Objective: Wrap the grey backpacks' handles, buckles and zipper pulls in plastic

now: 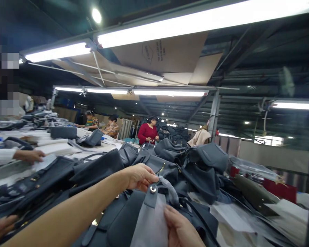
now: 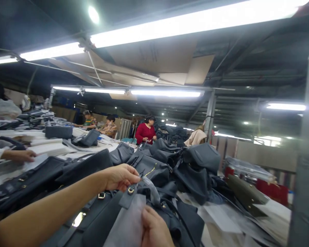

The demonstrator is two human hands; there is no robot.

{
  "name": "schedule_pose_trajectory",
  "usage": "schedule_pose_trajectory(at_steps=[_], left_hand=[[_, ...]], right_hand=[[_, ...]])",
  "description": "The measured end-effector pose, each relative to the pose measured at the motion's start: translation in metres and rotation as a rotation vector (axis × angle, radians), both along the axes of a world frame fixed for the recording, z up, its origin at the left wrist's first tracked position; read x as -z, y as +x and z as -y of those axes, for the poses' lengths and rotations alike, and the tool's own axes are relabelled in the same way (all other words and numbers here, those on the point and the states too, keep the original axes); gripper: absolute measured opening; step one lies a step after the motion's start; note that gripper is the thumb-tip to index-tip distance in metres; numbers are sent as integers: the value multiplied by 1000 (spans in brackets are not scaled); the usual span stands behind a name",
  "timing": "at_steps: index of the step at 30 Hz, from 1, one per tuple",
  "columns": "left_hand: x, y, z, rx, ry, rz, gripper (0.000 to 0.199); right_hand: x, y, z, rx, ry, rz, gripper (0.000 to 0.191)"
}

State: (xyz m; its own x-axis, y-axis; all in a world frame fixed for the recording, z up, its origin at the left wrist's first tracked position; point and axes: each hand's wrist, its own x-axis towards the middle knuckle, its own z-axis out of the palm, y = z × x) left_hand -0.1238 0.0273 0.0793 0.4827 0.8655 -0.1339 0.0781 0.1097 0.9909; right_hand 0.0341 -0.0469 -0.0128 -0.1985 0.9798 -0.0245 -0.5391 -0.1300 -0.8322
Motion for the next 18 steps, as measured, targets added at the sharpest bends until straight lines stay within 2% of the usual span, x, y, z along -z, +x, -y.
schedule_pose_trajectory(at_steps=[3,5,7,10,12,15,18], left_hand=[[2,-3,4,-39,76,-60,29],[8,-2,9,-68,120,-88,28],[14,-1,13,-91,150,-107,30],[23,0,15,-107,174,-109,38],[28,1,13,-118,171,-87,42],[35,3,7,-134,162,-54,42],[40,7,1,-130,158,-29,41]], right_hand=[[-14,-17,-9,124,13,-119,47],[-21,-20,-12,135,0,-141,47],[-21,-19,-15,137,-24,-163,49],[-9,-14,-23,152,-54,-222,48],[2,-12,-33,101,-64,-229,45],[20,-15,-52,24,-6,-164,46],[32,-12,-73,67,78,-80,49]])
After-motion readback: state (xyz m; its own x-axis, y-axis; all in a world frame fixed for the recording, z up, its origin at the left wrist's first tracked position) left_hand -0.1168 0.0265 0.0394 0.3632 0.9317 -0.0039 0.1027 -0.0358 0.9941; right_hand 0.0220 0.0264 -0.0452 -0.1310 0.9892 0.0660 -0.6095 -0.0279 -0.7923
